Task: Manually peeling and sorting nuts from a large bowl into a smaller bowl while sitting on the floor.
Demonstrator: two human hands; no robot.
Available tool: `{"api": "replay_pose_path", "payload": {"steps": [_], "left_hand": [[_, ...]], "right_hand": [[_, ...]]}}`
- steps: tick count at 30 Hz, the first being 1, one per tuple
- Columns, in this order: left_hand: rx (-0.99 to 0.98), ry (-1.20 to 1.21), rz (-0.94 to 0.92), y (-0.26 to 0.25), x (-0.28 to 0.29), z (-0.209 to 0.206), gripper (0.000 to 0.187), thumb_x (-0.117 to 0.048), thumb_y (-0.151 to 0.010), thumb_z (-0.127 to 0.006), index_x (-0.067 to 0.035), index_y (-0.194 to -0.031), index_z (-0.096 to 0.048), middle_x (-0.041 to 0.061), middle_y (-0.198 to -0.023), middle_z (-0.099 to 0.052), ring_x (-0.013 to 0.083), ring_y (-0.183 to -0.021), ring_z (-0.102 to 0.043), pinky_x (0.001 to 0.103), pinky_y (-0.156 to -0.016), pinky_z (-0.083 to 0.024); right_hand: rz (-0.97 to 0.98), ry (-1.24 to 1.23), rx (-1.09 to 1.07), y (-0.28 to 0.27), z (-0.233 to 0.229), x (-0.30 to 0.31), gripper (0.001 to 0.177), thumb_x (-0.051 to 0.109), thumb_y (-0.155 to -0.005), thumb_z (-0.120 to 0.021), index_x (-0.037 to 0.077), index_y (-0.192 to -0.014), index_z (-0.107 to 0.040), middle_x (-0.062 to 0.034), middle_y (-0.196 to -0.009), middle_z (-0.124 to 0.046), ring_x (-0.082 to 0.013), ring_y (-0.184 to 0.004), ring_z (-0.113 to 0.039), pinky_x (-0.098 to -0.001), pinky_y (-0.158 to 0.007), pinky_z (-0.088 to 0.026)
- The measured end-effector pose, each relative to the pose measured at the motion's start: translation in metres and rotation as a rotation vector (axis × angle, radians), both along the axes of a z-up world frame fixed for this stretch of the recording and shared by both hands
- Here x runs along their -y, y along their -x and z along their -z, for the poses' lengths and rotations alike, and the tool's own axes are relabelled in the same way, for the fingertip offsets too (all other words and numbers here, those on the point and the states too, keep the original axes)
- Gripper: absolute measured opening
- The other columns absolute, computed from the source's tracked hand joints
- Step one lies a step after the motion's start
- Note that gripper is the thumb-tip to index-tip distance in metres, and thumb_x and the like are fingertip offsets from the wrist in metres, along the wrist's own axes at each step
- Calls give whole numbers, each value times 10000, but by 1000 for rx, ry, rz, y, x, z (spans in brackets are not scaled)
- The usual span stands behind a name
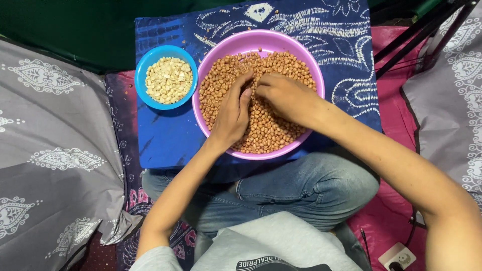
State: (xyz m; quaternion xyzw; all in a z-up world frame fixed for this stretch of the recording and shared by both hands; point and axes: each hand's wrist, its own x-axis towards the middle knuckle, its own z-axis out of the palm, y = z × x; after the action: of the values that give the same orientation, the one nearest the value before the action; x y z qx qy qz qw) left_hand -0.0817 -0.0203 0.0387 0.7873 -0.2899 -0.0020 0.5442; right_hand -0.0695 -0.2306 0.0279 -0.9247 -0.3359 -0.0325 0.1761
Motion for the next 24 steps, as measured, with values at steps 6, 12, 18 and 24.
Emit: {"api": "replay_pose_path", "payload": {"steps": [6,12,18,24], "left_hand": [[-70,289,-34,-31,17,21,746,-603,-1115,-94,-44,-1525,-370,266,-1512,-470,442,-1468,-415,593,-1264,-264],[-184,517,10,-34,-6,23,704,-586,-1106,-222,-16,-1486,-387,194,-1531,-494,314,-1477,-478,463,-1315,-355],[-163,482,-44,-26,-27,25,658,-514,-1127,-200,10,-1450,-430,186,-1492,-529,299,-1438,-511,441,-1302,-370],[-159,418,-117,-23,-22,29,704,-539,-1110,-134,4,-1469,-402,211,-1552,-461,327,-1501,-434,468,-1336,-306]], "right_hand": [[-5,56,-104,15,-29,-25,381,-89,-836,-603,69,-1147,-756,-134,-1132,-704,-292,-1098,-675,-364,-961,-545],[142,-25,-183,-1,-25,-19,233,-92,-844,-676,10,-1032,-767,-114,-1021,-709,-250,-939,-638,-347,-965,-564],[169,-115,-142,0,-50,-14,224,-53,-827,-714,-27,-1044,-761,-128,-1096,-725,-278,-951,-698,-344,-920,-594],[0,-144,-245,6,-30,-31,251,62,-876,-726,74,-1124,-759,-99,-1107,-718,-239,-948,-691,-308,-894,-610]]}}
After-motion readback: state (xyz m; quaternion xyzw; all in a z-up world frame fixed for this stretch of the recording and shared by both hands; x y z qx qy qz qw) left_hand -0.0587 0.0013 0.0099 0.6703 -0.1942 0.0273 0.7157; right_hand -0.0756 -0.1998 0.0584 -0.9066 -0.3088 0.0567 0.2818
